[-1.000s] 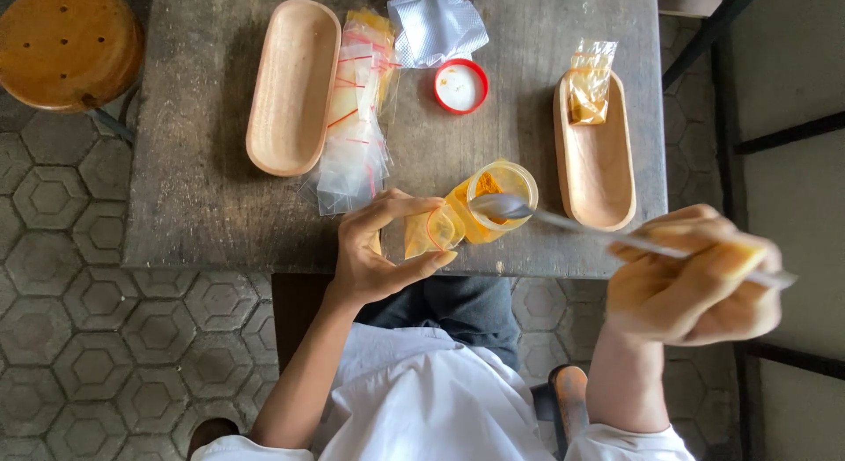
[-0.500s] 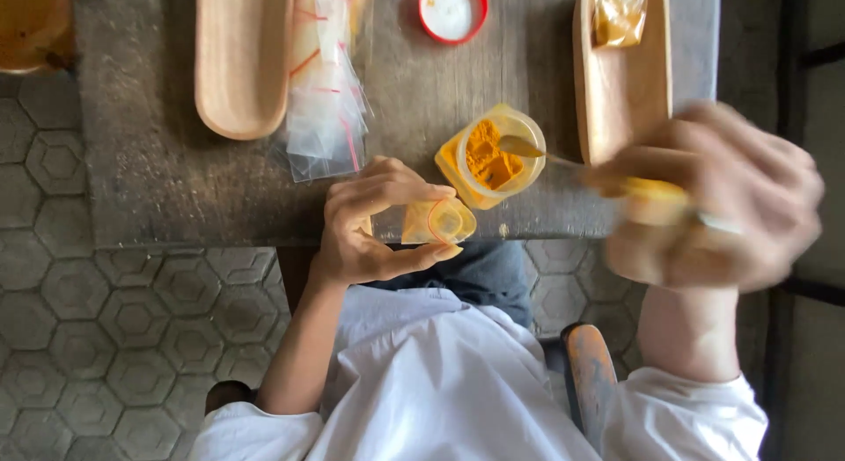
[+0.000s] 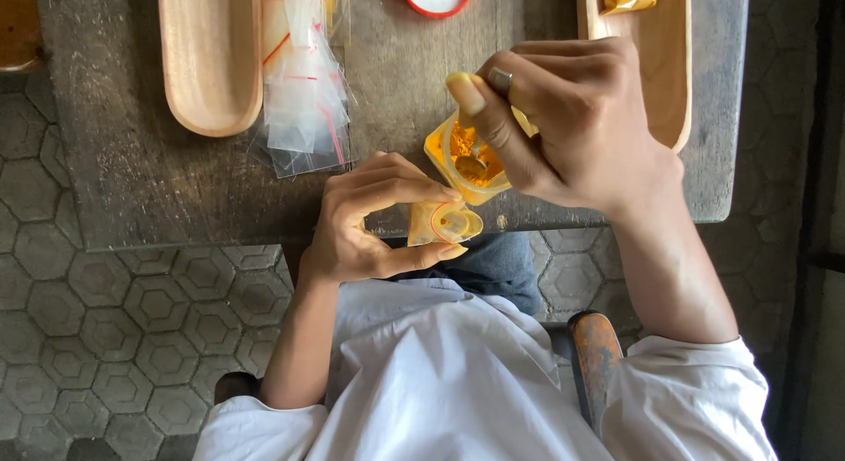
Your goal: The person scoops an orange powder from a plastic jar using a spoon and transfers it into small, clear plastic bags. They then seal the bags and place them into a wooden tray.
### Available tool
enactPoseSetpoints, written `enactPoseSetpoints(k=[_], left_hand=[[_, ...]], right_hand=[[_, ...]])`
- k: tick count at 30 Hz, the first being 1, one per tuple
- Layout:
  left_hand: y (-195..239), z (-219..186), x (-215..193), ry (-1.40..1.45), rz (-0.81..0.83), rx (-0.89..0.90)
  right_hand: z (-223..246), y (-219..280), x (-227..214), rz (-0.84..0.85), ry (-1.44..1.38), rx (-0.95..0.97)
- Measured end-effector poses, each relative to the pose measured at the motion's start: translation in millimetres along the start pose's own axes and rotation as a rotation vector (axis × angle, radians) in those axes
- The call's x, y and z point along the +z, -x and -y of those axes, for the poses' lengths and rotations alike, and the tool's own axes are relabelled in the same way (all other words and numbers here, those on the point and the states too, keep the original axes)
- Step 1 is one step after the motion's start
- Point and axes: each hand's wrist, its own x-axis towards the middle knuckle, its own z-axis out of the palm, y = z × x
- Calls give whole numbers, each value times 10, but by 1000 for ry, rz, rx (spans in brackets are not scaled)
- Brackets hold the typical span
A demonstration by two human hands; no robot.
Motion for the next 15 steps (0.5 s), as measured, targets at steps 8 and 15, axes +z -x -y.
enactPoseSetpoints(k=[8, 15], left_hand=[[1, -12, -4, 3, -14, -13], [53, 27, -9, 66, -51, -31]], right_hand=[[135, -53, -89, -141, -184, 179], [167, -9, -163, -438, -217, 324]])
